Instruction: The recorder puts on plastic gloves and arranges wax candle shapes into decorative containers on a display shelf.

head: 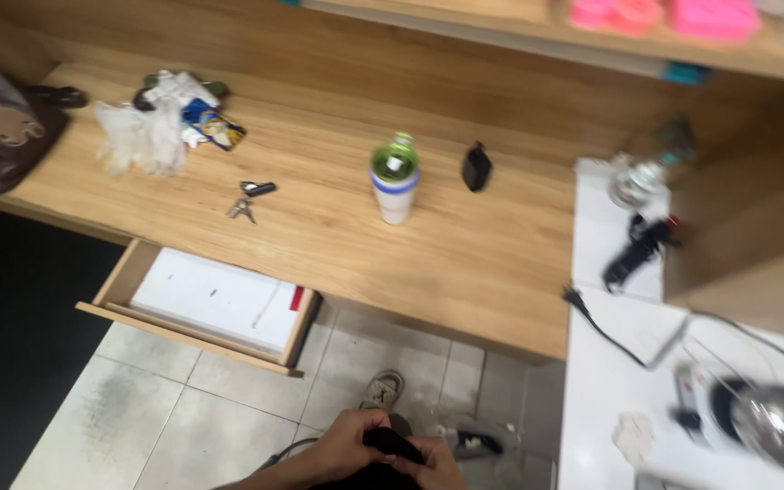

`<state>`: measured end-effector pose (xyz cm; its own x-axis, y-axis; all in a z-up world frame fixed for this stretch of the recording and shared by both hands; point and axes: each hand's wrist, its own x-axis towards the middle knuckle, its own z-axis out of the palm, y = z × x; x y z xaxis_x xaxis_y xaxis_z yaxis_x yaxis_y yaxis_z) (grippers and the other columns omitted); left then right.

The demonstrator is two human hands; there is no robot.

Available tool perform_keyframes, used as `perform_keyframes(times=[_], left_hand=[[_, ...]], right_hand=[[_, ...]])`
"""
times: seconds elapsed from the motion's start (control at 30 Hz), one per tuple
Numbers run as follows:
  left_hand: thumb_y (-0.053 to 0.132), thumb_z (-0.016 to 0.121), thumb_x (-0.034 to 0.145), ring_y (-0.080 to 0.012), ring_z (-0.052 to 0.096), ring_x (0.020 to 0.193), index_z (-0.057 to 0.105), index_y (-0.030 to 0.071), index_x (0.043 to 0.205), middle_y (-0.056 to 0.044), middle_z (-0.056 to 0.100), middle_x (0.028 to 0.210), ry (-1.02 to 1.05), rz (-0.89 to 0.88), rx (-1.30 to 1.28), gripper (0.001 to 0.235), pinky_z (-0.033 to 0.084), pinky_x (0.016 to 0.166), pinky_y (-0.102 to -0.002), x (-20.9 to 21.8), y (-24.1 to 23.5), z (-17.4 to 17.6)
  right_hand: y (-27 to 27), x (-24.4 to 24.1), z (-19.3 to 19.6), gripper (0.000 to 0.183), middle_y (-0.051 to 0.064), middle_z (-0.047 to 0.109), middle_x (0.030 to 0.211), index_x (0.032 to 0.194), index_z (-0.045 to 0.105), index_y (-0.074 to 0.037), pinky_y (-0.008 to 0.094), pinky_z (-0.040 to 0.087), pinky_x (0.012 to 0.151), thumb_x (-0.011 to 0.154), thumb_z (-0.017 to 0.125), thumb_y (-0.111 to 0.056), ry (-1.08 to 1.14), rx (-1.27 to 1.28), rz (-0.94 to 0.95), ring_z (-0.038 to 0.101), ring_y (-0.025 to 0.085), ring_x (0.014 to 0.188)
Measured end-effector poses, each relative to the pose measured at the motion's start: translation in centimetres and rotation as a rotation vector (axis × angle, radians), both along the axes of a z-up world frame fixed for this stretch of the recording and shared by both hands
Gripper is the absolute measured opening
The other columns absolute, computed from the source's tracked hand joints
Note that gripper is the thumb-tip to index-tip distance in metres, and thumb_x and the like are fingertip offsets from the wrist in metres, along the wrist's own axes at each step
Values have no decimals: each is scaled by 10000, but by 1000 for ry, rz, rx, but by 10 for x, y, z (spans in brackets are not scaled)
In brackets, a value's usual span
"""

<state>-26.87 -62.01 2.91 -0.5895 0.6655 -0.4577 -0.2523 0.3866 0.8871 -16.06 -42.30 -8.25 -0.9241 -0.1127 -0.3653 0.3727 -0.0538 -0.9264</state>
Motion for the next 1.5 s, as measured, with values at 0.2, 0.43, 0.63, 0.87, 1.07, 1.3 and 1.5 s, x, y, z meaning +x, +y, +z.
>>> perform_keyframes(times=[0.2,0.43,0.63,0.87,1.07,1.3,1.5], left_hand=[[-12,792,805,-83,585,735,642,81,820,18,666,785,-56,94,41,177,493,727,-206,-70,-40,-4],[-97,537,786,-70,617,767,667,71,1002,22,679,872,-375,140,75,304,502,716,-169,-100,-115,-38],[-105,366,693,-144,653,838,760,14,786,-54,691,762,-438,670,126,422,487,884,-203,-52,-132,-123],[-30,414,687,-142,509,727,637,20,797,-47,557,735,-428,850,9,253,387,667,-227,-24,-136,-89],[265,467,798,-346,373,1203,293,136,1498,-178,443,1409,-716,1051,232,733,335,985,-507,-52,-162,-108],[445,555,779,-476,104,1541,-119,135,1617,-312,89,1652,-580,1493,266,1120,83,1227,-643,-124,-122,-153],[476,550,753,-413,95,1556,185,78,1603,-249,109,1678,-572,1493,371,1007,31,1204,-629,-162,-100,-193]], right_hand=[[-32,-102,-3,311,84,799,837,967,820,62,226,521,764,778,579,120,-254,-65,37,692,146,791],[-59,-168,-27,314,13,750,921,950,743,-71,226,509,913,763,516,40,-194,139,294,661,135,938],[-72,-180,-48,134,-40,563,764,982,678,-81,189,352,632,853,670,-111,-126,-6,801,488,55,682],[-73,-187,-9,269,0,632,877,1020,666,-59,184,443,785,788,591,57,-297,-96,885,582,81,824],[-49,-168,-65,358,4,600,937,1145,594,-29,166,421,755,800,641,52,-317,-364,893,571,57,829],[8,-135,-114,468,31,570,1100,1279,483,-54,195,431,821,863,658,73,-425,-564,868,590,88,962],[-2,-131,-116,537,41,551,1112,1262,513,-10,220,443,870,833,829,-78,-250,-583,779,560,111,971]])
